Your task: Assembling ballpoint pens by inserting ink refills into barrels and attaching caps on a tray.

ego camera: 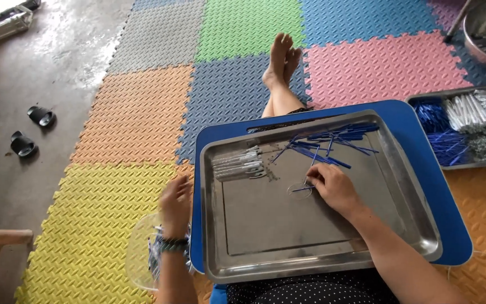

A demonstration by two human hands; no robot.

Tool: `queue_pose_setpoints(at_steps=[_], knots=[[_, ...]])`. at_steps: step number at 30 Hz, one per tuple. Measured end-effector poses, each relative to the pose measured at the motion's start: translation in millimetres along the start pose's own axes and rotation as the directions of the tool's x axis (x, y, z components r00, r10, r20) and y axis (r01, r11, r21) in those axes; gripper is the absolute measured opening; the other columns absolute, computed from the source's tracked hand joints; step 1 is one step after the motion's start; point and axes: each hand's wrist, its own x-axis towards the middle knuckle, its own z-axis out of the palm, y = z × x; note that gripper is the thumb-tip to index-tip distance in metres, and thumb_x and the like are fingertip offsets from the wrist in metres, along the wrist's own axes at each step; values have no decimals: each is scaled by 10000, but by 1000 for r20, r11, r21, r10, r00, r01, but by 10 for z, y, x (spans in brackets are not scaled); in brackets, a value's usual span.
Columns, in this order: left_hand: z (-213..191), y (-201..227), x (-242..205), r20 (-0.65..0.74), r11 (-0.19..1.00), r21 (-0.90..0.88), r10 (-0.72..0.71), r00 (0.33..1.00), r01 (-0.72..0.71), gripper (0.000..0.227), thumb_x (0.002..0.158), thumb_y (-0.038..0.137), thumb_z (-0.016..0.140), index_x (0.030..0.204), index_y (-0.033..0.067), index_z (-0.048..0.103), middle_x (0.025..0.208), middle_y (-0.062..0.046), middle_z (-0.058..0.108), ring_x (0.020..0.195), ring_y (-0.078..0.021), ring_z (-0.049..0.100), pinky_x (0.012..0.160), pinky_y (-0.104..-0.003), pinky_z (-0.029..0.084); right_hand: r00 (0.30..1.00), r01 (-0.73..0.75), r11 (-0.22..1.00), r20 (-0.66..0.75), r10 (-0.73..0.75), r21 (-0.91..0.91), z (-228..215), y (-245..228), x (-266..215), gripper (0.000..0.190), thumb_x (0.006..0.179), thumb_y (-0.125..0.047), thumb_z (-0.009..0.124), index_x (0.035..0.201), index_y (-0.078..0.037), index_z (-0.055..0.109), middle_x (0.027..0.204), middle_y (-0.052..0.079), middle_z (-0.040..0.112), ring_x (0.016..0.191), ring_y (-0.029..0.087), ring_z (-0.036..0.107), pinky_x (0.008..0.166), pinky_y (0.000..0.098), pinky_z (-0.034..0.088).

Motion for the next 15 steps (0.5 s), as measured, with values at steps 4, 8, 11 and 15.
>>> queue_pose_setpoints(at_steps=[4,8,11,15], knots=[[815,140,175,235,949,181,212,949,-257,423,926,110,856,1334,218,840,1268,-101,798,1204,-367,779,1003,-474,641,998,24,997,-57,-21,69,-47,-6,-68,260,1026,-269,795,1276,-330,755,1054,-26,816,1082,230,771,1002,401,637],[1196,141,154,415,771,362,369,831,-523,357,1018,211,737,1350,330,794,1285,4,767,1195,-308,762,894,-448,654,999,-2,990,-40,7,138,-112,-93,-61,202,1110,-229,698,1274,-277,806,1142,40,824,1128,257,765,1004,392,637],[1292,64,125,416,694,447,397,818,-564,288,1030,282,726,1292,385,785,1210,80,743,1181,-248,736,851,-413,648,999,-35,984,-32,41,176,-144,-165,-78,222,1098,-210,716,1286,-274,817,1145,46,839,1118,246,771,1003,372,633],[1305,-1,102,405,700,453,390,827,-552,202,1044,299,699,1216,379,770,1168,72,702,1173,-268,719,791,-448,637,996,-78,974,-25,85,215,-234,-285,-126,238,1104,-286,716,1317,-274,821,1145,49,868,1118,252,775,989,387,645]])
